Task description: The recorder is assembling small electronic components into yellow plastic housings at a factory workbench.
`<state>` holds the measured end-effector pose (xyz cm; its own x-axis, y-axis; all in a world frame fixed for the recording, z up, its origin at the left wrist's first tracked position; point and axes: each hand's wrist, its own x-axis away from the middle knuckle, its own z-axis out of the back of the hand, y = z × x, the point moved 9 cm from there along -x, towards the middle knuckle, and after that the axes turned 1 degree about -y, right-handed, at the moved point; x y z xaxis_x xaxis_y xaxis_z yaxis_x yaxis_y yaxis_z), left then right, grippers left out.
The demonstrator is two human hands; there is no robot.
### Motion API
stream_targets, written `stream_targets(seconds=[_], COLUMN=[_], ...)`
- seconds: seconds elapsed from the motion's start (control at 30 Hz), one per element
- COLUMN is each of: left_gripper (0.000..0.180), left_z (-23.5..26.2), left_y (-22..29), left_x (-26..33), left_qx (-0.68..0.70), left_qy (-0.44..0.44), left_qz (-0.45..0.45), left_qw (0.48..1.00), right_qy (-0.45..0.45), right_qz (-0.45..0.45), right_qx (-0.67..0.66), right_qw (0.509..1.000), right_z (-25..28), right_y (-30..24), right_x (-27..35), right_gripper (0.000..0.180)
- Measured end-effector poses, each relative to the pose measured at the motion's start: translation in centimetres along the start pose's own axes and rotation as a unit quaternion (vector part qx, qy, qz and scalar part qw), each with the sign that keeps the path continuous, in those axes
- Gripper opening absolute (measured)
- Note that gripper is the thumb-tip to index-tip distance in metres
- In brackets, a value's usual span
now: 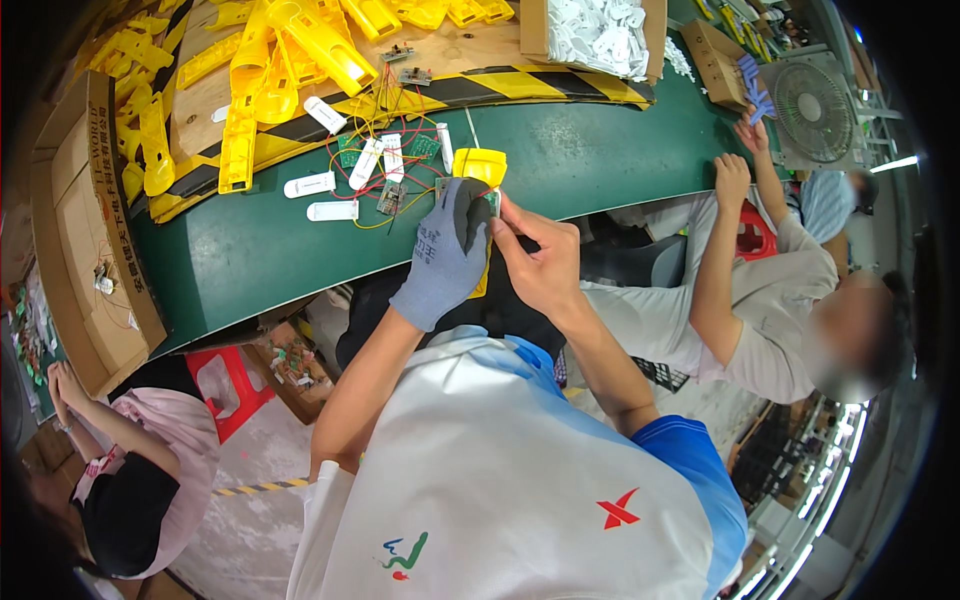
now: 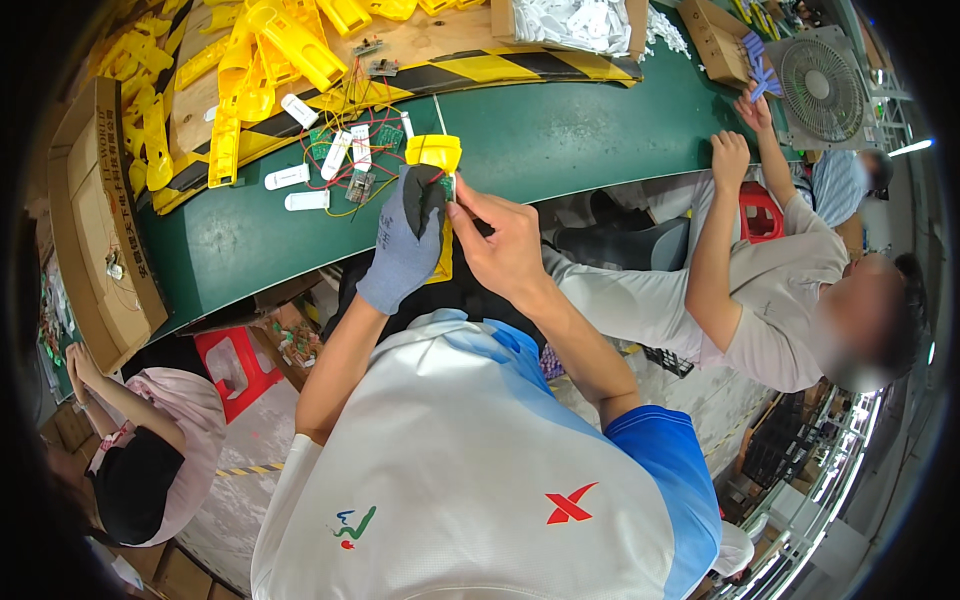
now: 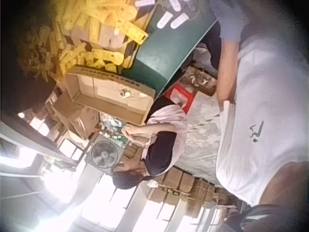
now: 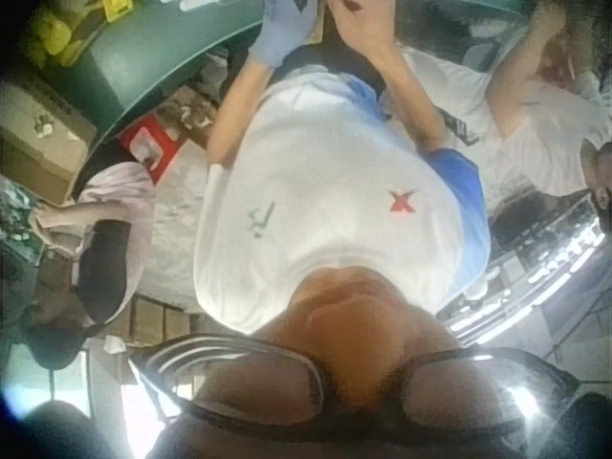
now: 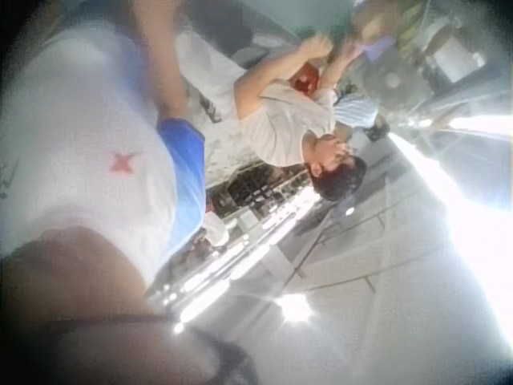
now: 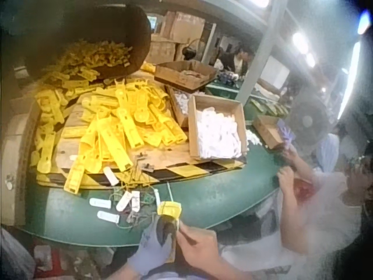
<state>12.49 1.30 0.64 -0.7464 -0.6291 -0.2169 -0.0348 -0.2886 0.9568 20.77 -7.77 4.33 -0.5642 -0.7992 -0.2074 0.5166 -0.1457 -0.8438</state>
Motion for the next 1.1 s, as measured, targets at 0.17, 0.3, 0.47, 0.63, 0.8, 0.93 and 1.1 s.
stream_targets(seconds=[0.17, 0.3, 0.47, 0.63, 0.8, 0.93, 1.1], left_gripper=[0.032, 0.058, 0.063, 0.045, 0.033, 0.032, 0.074], left_z=[0.5, -1.8, 0.4, 8.7, 13.8, 18.0, 21.5], left_y=[0.4, -0.4, 5.5, 3.8, 0.9, -0.4, 3.7], left_x=[-0.3, 2.1, 2.4, 4.5, 7.0, 5.8, -1.5], left_qx=[0.079, 0.279, 0.073, -0.001, 0.106, -0.106, -0.587], left_qy=[0.001, -0.02, -0.202, -0.045, 0.103, 0.196, 0.272], left_qz=[0.015, 0.03, 0.06, 0.044, 0.173, 0.105, 0.07], left_qw=[0.997, 0.96, 0.975, 0.998, 0.974, 0.969, 0.76], right_qy=[-0.048, -0.087, -0.064, 0.189, 0.33, 0.194, -0.16], right_qz=[0.051, 0.054, -0.041, -0.168, 0.05, 0.075, 0.42], right_qx=[0.012, 0.001, 0.064, 0.251, 0.509, 0.185, 0.252], right_qw=[0.997, 0.995, 0.995, 0.934, 0.793, 0.96, 0.857], right_z=[-0.4, 0.4, 7.5, 22.2, 26.8, 15.2, -1.6], right_y=[-2.1, -4.1, 3.0, 13.5, 12.6, 2.4, -6.2], right_x=[-0.8, -0.8, -1.4, -5.4, -7.2, -8.4, -7.1], right_gripper=[0.04, 0.049, 0.047, 0.037, 0.024, 0.022, 0.03])
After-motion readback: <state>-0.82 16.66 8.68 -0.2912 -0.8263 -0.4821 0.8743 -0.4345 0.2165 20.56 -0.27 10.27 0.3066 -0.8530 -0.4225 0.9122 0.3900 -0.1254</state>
